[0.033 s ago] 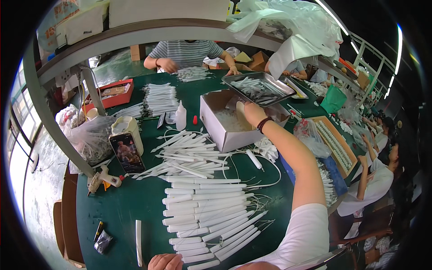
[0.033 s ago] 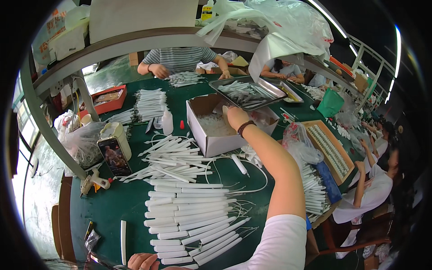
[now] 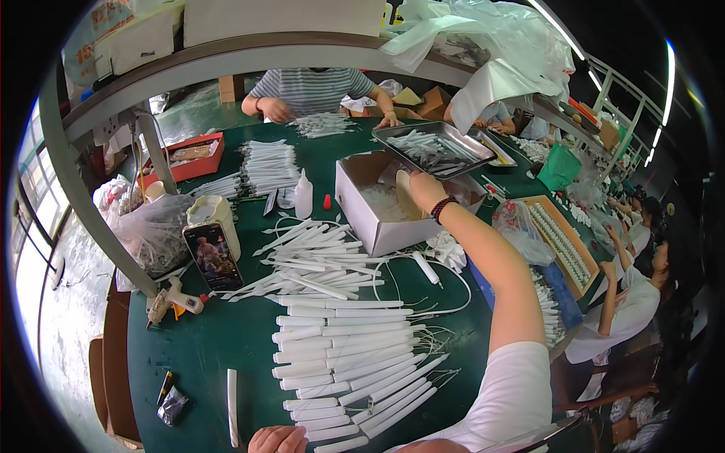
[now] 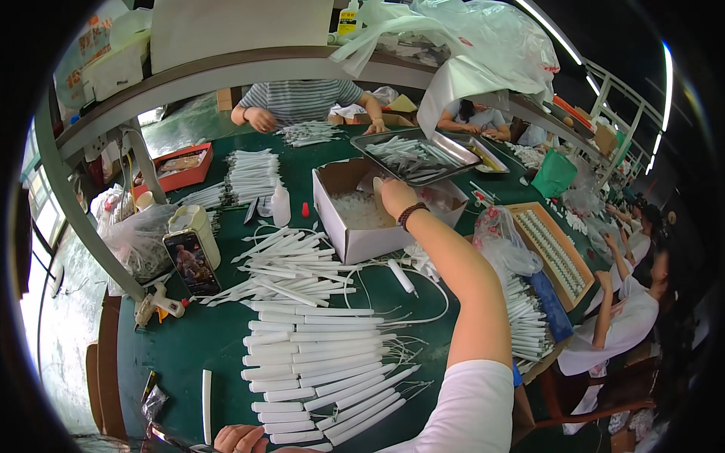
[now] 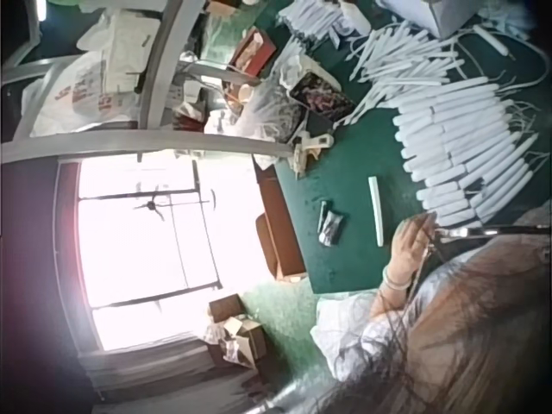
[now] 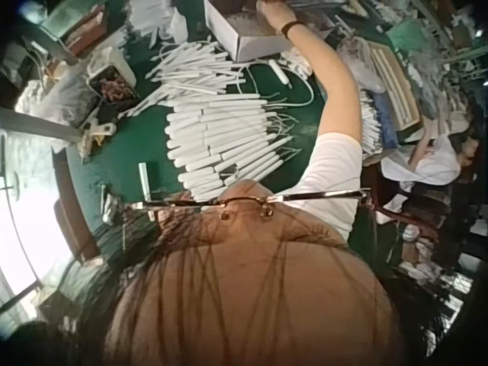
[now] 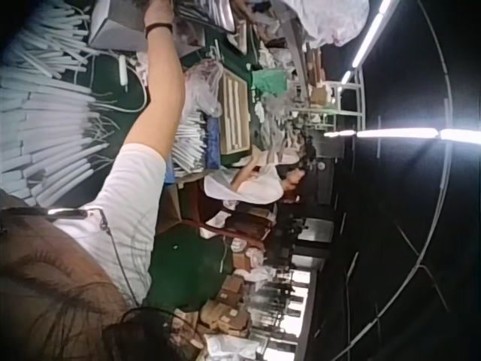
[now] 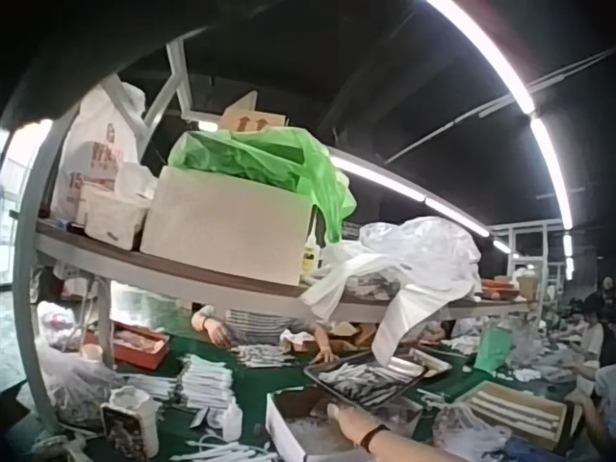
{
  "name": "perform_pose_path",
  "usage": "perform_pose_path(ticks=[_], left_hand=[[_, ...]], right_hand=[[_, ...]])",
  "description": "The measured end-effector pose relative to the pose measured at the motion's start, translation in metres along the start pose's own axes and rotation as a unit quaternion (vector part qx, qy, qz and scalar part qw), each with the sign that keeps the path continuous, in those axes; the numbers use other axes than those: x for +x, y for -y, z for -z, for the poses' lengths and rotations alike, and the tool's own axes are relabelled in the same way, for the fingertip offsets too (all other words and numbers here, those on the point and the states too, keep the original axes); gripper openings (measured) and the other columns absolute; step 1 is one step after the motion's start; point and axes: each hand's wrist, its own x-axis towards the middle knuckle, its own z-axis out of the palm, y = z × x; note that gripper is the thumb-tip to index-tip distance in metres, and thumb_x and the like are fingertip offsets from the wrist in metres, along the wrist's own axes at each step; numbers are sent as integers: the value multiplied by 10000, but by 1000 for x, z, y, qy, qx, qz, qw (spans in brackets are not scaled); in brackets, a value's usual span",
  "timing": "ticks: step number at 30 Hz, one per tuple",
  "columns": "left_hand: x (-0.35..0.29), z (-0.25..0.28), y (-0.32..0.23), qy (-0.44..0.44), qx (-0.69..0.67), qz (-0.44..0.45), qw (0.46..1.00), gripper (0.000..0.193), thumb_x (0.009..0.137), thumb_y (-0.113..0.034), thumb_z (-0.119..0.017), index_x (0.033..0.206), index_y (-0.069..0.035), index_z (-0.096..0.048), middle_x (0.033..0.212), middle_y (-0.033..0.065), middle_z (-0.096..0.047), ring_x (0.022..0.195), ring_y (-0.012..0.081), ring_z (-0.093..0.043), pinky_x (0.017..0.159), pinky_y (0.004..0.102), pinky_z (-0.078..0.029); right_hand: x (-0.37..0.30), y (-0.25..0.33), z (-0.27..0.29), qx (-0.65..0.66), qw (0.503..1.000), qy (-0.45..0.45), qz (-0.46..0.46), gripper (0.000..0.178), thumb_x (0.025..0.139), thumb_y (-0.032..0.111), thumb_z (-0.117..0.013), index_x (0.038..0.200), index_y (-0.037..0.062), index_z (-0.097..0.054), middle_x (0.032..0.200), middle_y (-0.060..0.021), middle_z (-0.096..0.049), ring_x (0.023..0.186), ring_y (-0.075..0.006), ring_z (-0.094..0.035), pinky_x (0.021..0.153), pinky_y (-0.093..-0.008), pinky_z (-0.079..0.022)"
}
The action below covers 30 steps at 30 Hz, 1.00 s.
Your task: Sorting and inspecting white electronic components on an assembly line.
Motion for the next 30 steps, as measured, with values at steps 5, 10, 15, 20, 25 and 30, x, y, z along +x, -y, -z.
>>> perform_pose_path(ticks=[5, 10, 15, 20, 25, 30], left_hand=[[-4, -2, -28, -248, 153, -315, 903, 286, 779, -52, -524, 1035, 70, -561, 970, 176, -576, 820, 320, -582, 676, 405, -469], [-3, -5, -25, -232, 171, -305, 907, 381, 734, -67, -539, 1092, 62, -544, 1001, 181, -561, 828, 315, -567, 681, 397, -461], [-3, -10, -17, -257, 185, -330, 889, 424, 724, -84, -546, 1126, 47, -528, 1007, 182, -550, 822, 325, -551, 684, 408, -453], [-11, -15, -12, -279, 184, -324, 885, 456, 705, -79, -598, 1139, 39, -518, 1022, 187, -548, 851, 333, -553, 688, 409, -453], [7, -13, -9, -257, 174, -362, 879, 446, 706, -53, -611, 1133, 36, -520, 1018, 184, -548, 846, 336, -554, 700, 409, -460], [0, -15, -12, -254, 204, -292, 899, 403, 725, -47, -613, 1115, 23, -537, 1005, 172, -553, 848, 331, -558, 717, 402, -470]], right_hand=[[6, -2, -6, 48, 998, 4, -47, 228, 858, 103, -403, 923, -42, -566, 907, -230, -630, 850, -357, -626, 716, -433, -513], [15, 10, -17, 36, 999, -16, -37, 218, 844, 80, -406, 920, -53, -562, 888, -247, -629, 849, -363, -630, 719, -435, -517], [19, 7, -45, 33, 998, 15, -42, 129, 708, 30, -555, 783, -35, -639, 818, -239, -633, 795, -351, -638, 697, -405, -520], [32, 22, -78, 136, 973, 173, -72, 147, 723, 30, -550, 799, -40, -654, 814, -247, -636, 746, -305, -658, 628, -383, -531], [48, -83, -134, 94, 896, 418, 116, 276, 729, 133, -521, 925, 29, -684, 994, -213, -625, 895, -327, -626, 776, -400, -480], [34, -43, -114, 350, 836, 334, -259, 170, 749, -18, -557, 895, -27, -642, 879, -158, -637, 743, -264, -629, 662, -397, -527]])
